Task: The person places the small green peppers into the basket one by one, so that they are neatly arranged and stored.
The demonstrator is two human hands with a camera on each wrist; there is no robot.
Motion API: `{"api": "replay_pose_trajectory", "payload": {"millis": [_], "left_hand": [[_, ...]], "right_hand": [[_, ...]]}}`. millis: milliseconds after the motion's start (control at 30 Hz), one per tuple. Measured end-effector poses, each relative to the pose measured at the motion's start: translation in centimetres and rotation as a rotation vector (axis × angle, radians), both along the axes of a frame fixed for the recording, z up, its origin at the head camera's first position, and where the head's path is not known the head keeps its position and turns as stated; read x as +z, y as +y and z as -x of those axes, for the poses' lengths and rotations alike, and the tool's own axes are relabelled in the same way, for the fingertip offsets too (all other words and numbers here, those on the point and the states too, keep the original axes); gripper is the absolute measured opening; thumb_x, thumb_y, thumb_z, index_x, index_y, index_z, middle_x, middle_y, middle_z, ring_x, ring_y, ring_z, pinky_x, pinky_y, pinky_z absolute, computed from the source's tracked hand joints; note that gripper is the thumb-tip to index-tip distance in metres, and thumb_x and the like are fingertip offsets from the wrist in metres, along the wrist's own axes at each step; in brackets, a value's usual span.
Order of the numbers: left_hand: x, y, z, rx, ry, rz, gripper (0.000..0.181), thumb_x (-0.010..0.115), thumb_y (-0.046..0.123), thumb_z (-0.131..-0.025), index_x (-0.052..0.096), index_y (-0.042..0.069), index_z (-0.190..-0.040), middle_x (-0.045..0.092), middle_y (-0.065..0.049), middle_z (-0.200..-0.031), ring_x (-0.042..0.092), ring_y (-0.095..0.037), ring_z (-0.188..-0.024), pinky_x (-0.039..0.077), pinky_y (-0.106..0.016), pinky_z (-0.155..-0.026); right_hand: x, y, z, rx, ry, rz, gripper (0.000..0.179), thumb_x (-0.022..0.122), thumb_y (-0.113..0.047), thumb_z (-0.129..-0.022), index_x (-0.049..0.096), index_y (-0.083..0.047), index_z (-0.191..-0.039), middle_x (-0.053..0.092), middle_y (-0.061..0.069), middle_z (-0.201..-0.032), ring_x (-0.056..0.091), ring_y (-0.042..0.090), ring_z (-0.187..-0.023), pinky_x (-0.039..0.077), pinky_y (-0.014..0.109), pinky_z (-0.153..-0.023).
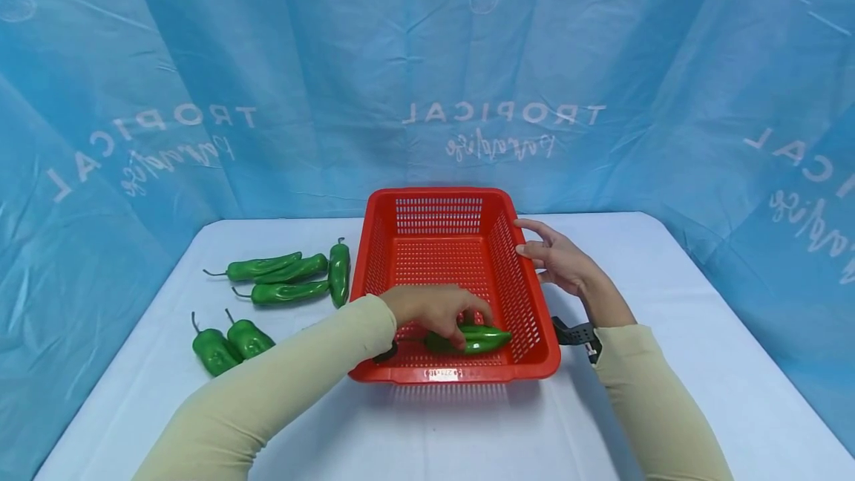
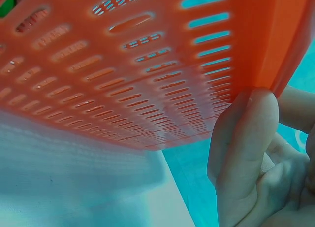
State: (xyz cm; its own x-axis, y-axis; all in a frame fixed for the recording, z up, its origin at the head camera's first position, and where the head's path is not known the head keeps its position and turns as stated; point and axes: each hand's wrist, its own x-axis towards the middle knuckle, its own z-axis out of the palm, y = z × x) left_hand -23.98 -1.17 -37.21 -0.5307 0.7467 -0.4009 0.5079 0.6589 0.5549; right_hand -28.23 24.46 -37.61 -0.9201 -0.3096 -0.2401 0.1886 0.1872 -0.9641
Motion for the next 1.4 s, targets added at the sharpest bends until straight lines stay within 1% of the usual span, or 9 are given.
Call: {"api": "replay_pose_trajectory", "payload": {"millis": [233,333,467,567,767,867,1100,1233,1400], "left_hand": [[0.25,-0.20,0.07,0.011,-0.021,-0.007,0.050,0.081,0.020,-0.081,0.064,0.033,-0.127,0.066,0.006,-0.111,0.058,-0.010,-0.102,0.057,-0.028,-0.086],[0.22,-0.25,0.08,0.010,-0.016,-0.003,0.051,0.081,0.020,-0.082,0.064,0.033,-0.128,0.066,0.006,-0.112,0.058,-0.010,-0.102,0.057,-0.029,-0.087],[0.20,-0.21,0.08,-0.013,0.019,0.014,0.049,0.081,0.021,-0.082,0.065,0.032,-0.127,0.066,0.007,-0.113,0.058,-0.009,-0.102,0.055,-0.030,-0.092],[0.22,-0.18,0.03,-0.037,0.030,0.028,0.046,0.081,0.022,-0.082,0.067,0.030,-0.125,0.066,0.008,-0.112,0.059,-0.008,-0.101,0.054,-0.030,-0.093],[0.18,-0.08,-0.11,-0.063,0.003,0.043,0.039,0.080,0.021,-0.083,0.069,0.029,-0.119,0.067,0.009,-0.106,0.060,-0.007,-0.098,0.054,-0.028,-0.091],[0.10,-0.01,-0.22,-0.071,-0.019,0.035,0.037,0.080,0.019,-0.083,0.069,0.027,-0.118,0.067,0.008,-0.103,0.061,-0.007,-0.095,0.054,-0.026,-0.087],[0.20,0.12,-0.63,-0.075,-0.074,0.042,0.040,0.082,0.020,-0.081,0.069,0.024,-0.119,0.066,0.006,-0.098,0.061,-0.009,-0.088,0.055,-0.022,-0.077],[0.27,0.15,-0.71,-0.069,-0.091,0.059,0.042,0.083,0.022,-0.079,0.068,0.025,-0.119,0.065,0.006,-0.097,0.061,-0.009,-0.087,0.056,-0.021,-0.075],[0.29,0.09,-0.67,-0.073,-0.092,0.063,0.040,0.083,0.023,-0.080,0.069,0.024,-0.117,0.066,0.006,-0.097,0.061,-0.009,-0.088,0.056,-0.022,-0.078]], "right_hand": [[-0.05,-0.02,0.00,-0.010,0.000,-0.008,0.069,0.063,-0.025,-0.097,0.027,-0.023,-0.156,0.071,-0.001,-0.112,0.075,0.015,-0.085,0.061,0.037,-0.073],[-0.08,-0.02,-0.04,-0.011,0.001,-0.017,0.069,0.063,-0.026,-0.097,0.027,-0.023,-0.156,0.071,0.000,-0.113,0.075,0.015,-0.086,0.061,0.037,-0.073],[-0.06,-0.02,-0.03,-0.006,0.003,-0.013,0.069,0.062,-0.025,-0.097,0.026,-0.023,-0.156,0.071,0.000,-0.112,0.075,0.015,-0.085,0.061,0.037,-0.072],[-0.04,-0.03,0.00,0.001,0.000,0.004,0.068,0.061,-0.024,-0.098,0.026,-0.023,-0.156,0.071,0.000,-0.111,0.075,0.015,-0.083,0.062,0.037,-0.071],[-0.08,-0.02,-0.03,0.008,-0.001,0.022,0.068,0.060,-0.022,-0.099,0.024,-0.022,-0.156,0.072,-0.002,-0.108,0.075,0.014,-0.082,0.061,0.036,-0.070],[-0.14,-0.04,-0.04,0.003,0.000,0.019,0.068,0.060,-0.023,-0.099,0.025,-0.022,-0.156,0.072,-0.002,-0.108,0.075,0.015,-0.083,0.061,0.036,-0.070],[-0.25,-0.04,-0.11,-0.008,0.006,0.000,0.070,0.062,-0.025,-0.097,0.025,-0.023,-0.156,0.071,-0.003,-0.111,0.075,0.015,-0.085,0.061,0.035,-0.072],[-0.26,-0.03,-0.08,-0.008,0.004,0.003,0.069,0.061,-0.024,-0.098,0.025,-0.023,-0.156,0.072,-0.003,-0.109,0.075,0.014,-0.083,0.061,0.034,-0.070],[-0.18,-0.05,-0.06,-0.004,0.001,0.008,0.069,0.061,-0.023,-0.098,0.024,-0.023,-0.157,0.072,-0.002,-0.111,0.075,0.015,-0.085,0.061,0.035,-0.072]]}}
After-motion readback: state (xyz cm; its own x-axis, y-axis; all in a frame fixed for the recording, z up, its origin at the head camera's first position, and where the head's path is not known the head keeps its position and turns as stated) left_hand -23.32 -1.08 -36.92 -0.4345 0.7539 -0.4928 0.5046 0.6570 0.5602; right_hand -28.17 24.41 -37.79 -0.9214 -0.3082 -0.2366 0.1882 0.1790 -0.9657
